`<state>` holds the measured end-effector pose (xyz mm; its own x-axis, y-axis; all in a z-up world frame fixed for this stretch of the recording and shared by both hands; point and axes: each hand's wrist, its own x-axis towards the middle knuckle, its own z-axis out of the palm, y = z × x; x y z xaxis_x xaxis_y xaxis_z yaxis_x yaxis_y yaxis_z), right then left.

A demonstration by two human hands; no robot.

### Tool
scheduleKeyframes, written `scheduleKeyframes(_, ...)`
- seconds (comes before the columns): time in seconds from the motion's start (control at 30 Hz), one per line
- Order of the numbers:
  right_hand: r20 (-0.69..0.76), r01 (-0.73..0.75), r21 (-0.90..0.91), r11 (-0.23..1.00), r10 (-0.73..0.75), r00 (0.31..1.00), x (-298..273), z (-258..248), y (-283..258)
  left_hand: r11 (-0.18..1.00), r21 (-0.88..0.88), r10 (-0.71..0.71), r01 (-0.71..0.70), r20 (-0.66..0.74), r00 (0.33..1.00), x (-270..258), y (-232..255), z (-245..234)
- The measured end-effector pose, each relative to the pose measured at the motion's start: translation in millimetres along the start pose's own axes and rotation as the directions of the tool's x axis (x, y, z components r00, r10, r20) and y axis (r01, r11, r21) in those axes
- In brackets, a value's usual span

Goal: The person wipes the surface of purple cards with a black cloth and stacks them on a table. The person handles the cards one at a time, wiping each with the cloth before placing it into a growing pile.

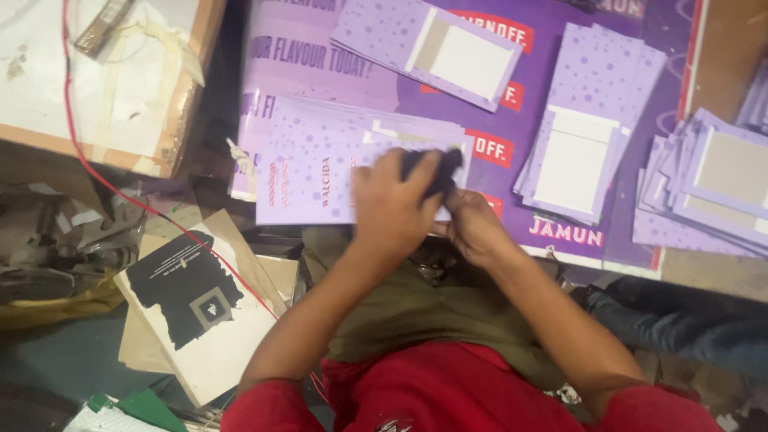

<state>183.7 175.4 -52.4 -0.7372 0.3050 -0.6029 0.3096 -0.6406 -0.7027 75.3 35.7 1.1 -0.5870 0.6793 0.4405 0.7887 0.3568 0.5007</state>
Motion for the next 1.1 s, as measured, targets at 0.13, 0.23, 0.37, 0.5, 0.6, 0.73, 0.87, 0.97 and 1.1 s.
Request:
scheduleKeyframes(0.13, -0.120, 0.041, -0.037, 0.998, -0.045, 0.992, 11, 17, 9, 0.979, 0.095, -0.187, 0.181, 0.064, 0.980, 12, -18, 37)
scheduleKeyframes(0.23, -0.134, 0.171, 0.062, 0.983, -0.161, 0.978, 5, 18, 21, 0.877, 0.299, -0.358, 0.376, -0.115, 0.927, 16, -82, 8)
scheduleKeyframes(0.37, -0.218, 0.197, 0.077, 0.977, -0.176, 0.960, 5, 25, 28, 0.682, 0.502, -0.396, 0.533, -0.359, 0.845, 24, -160, -54)
scheduleKeyframes(0.5, -0.261, 0.265, 0.076, 0.961, -0.238, 0.936, 4, 34, 35, 0.865, 0.136, -0.439, 0.483, -0.260, 0.860, 16, -108, -17)
scheduleKeyframes(0.6, -0.256, 0.281, 0.096, 0.955, -0.249, 0.934, 5, 36, 35, 0.964, -0.046, -0.266, 0.262, -0.125, 0.956, -1, -58, 27)
scheduleKeyframes(0.73, -0.218, 0.223, 0.176, 0.959, -0.183, 0.959, -2, 26, 31, 0.926, 0.238, -0.263, 0.292, -0.147, 0.954, -7, -95, 9)
scheduleKeyframes(0.87, -0.215, 0.371, 0.124, 0.920, -0.340, 0.916, -20, 34, 32, 0.771, 0.392, -0.370, 0.502, -0.366, 0.854, 7, -175, -60)
scheduleKeyframes(0.97, -0.170, 0.668, -0.233, 0.707, -0.706, 0.687, -30, 36, 16, 0.846, 0.164, -0.362, 0.507, -0.522, 0.772, 5, -178, -91)
scheduleKeyframes(1.1, 0.604, 0.829, -0.531, -0.174, -0.764, 0.227, -29, 9, -20, 0.920, -0.202, -0.380, 0.337, -0.673, 0.634, -9, -148, -109)
